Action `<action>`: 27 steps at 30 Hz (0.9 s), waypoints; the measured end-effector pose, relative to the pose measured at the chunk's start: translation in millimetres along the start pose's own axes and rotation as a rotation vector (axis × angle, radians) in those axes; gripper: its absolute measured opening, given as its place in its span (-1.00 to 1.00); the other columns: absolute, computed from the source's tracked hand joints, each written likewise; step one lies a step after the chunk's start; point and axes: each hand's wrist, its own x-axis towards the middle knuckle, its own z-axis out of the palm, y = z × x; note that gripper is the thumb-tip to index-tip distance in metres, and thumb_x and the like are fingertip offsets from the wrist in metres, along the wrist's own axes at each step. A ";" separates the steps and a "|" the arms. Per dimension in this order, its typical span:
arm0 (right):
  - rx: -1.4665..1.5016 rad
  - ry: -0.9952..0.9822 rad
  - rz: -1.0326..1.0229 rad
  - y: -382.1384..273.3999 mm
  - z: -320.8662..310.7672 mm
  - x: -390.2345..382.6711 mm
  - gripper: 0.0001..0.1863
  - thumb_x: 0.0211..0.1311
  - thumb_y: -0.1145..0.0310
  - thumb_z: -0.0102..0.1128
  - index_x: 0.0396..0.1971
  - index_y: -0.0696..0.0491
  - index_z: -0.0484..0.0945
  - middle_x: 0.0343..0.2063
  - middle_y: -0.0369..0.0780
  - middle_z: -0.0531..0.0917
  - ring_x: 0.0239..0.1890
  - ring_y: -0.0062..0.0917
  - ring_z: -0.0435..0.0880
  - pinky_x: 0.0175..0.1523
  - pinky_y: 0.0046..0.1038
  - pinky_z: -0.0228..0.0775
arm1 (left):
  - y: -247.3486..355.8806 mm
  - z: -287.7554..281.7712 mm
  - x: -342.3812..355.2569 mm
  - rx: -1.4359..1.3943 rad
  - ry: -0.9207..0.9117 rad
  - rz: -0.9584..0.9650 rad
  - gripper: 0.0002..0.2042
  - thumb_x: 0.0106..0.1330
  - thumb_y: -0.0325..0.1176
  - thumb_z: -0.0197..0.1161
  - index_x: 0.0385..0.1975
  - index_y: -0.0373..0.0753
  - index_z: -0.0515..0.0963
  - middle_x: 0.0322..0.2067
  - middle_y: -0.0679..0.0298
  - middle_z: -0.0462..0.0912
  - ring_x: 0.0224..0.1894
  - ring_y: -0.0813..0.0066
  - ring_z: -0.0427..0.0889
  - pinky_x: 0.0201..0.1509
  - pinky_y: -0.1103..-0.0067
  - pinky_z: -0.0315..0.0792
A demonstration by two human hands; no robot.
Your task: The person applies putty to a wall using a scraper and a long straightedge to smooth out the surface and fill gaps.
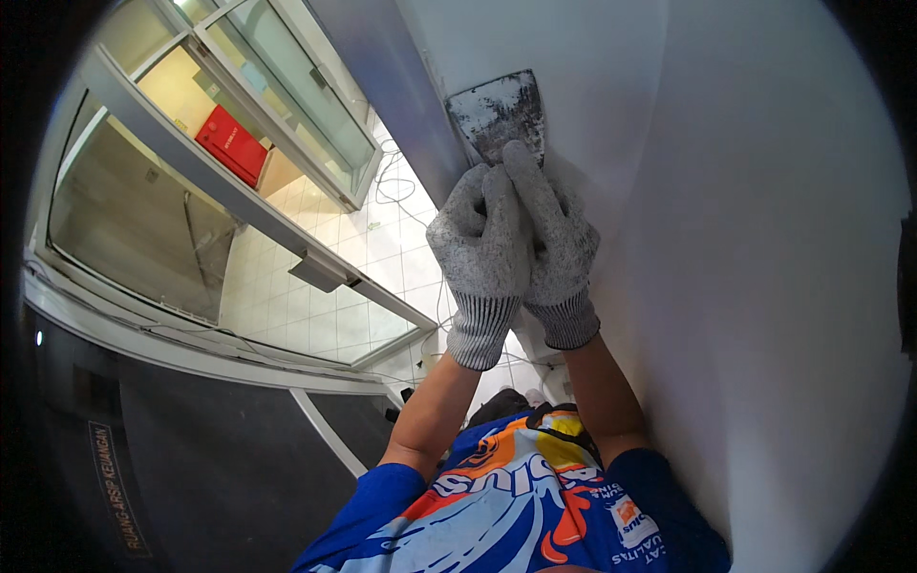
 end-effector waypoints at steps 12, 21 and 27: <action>-0.047 -0.015 -0.031 -10.9 -5.4 14.6 -0.19 -0.07 0.22 0.41 0.29 -0.16 0.34 -0.10 -0.07 0.57 -0.26 -0.27 0.68 -0.26 -0.36 0.58 | -8.6 -3.0 8.8 0.149 0.018 0.117 -0.72 0.36 -0.26 0.18 -0.30 -0.42 0.63 -0.54 0.21 0.66 -0.52 0.59 0.60 -0.46 0.61 0.47; 0.027 0.023 -0.045 -11.6 -0.1 21.5 -0.23 -0.07 0.22 0.44 0.25 -0.11 0.40 -0.06 -0.05 0.57 -0.10 -0.26 0.63 -0.14 -0.36 0.55 | -4.1 2.0 15.9 -0.045 -0.016 0.092 -0.71 0.35 -0.26 0.21 -0.27 -0.43 0.62 -0.50 0.22 0.66 -0.45 0.58 0.60 -0.39 0.60 0.48; -0.108 0.108 -0.175 -15.5 -0.7 22.0 -0.23 -0.05 0.24 0.45 0.26 -0.13 0.39 -0.06 -0.10 0.58 -0.14 -0.31 0.67 -0.12 -0.39 0.58 | -4.6 0.4 9.4 0.037 0.065 0.092 -0.71 0.35 -0.24 0.21 -0.28 -0.42 0.62 -0.50 0.18 0.66 -0.47 0.54 0.61 -0.42 0.58 0.47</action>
